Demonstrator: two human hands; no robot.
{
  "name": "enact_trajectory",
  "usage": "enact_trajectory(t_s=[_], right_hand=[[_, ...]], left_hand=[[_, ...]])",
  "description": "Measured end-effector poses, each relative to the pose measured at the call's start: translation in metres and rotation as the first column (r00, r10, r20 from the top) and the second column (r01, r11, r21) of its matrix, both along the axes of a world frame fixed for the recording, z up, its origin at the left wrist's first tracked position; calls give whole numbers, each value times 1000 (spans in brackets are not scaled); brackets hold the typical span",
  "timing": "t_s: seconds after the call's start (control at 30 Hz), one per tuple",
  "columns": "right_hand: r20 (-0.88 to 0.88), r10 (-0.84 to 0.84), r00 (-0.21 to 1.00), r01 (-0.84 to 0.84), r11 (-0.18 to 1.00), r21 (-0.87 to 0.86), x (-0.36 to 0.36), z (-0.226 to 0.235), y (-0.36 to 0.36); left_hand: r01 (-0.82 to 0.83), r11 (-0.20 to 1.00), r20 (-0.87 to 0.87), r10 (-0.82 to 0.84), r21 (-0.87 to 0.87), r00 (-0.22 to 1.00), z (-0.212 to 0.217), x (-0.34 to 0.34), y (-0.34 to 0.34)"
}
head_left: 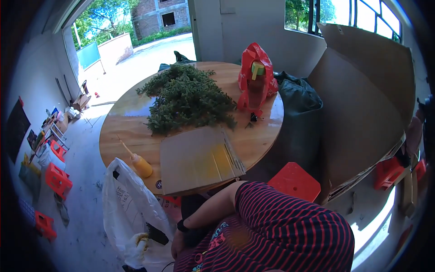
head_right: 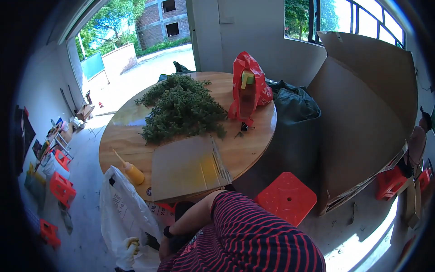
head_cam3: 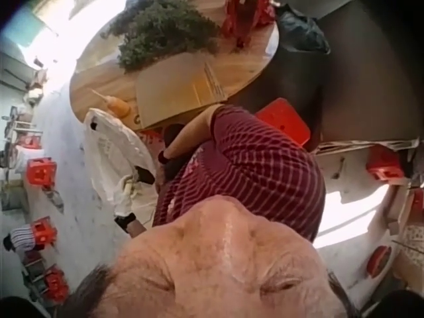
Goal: The person picks up a plastic branch from a bag, places it on a cardboard sheet, and applies liquid from a squeeze bottle. After repeating this process with several branches, the person places the glued branches back into the bag.
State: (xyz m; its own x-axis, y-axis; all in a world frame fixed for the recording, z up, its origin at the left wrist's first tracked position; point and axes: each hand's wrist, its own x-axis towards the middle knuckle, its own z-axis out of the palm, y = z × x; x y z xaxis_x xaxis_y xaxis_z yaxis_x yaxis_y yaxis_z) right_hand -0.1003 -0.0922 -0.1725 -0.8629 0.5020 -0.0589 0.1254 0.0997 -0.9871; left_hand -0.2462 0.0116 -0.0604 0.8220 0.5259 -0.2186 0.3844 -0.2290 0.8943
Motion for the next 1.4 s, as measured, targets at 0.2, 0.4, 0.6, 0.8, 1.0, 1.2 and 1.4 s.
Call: enact_trajectory(t_s=[0.2, 0.4, 0.6, 0.8, 1.0, 1.2, 1.4], right_hand=[[-53, 86, 995, -89, 994, -59, -3, 18, -5], [-191, 95, 977, -147, 950, -276, -23, -31, 5], [-379, 197, 904, -376, 788, -488, -27, -57, 17], [-120, 135, 984, -179, 820, -543, 5, -20, 5], [-73, 75, 995, -101, 864, -494, 13, -19, 6], [-47, 42, 998, -58, 897, -438, 12, -21, 4], [-18, 5, 1000, -11, 924, -383, 40, -5, 7]], left_hand=[[57, 996, -17, -58, -74, 998, 1, 12, -2], [31, 993, -15, -33, -118, 999, -15, 13, 2], [66, 990, -56, -74, -126, 996, -21, 13, 2], [54, 989, -22, -57, -135, 998, -30, 12, 15], [72, 987, -53, -80, -142, 995, -20, 24, 3], [11, 990, -78, -22, -141, 997, -16, 12, 8], [38, 994, -87, -47, -98, 995, -8, 17, 4]])
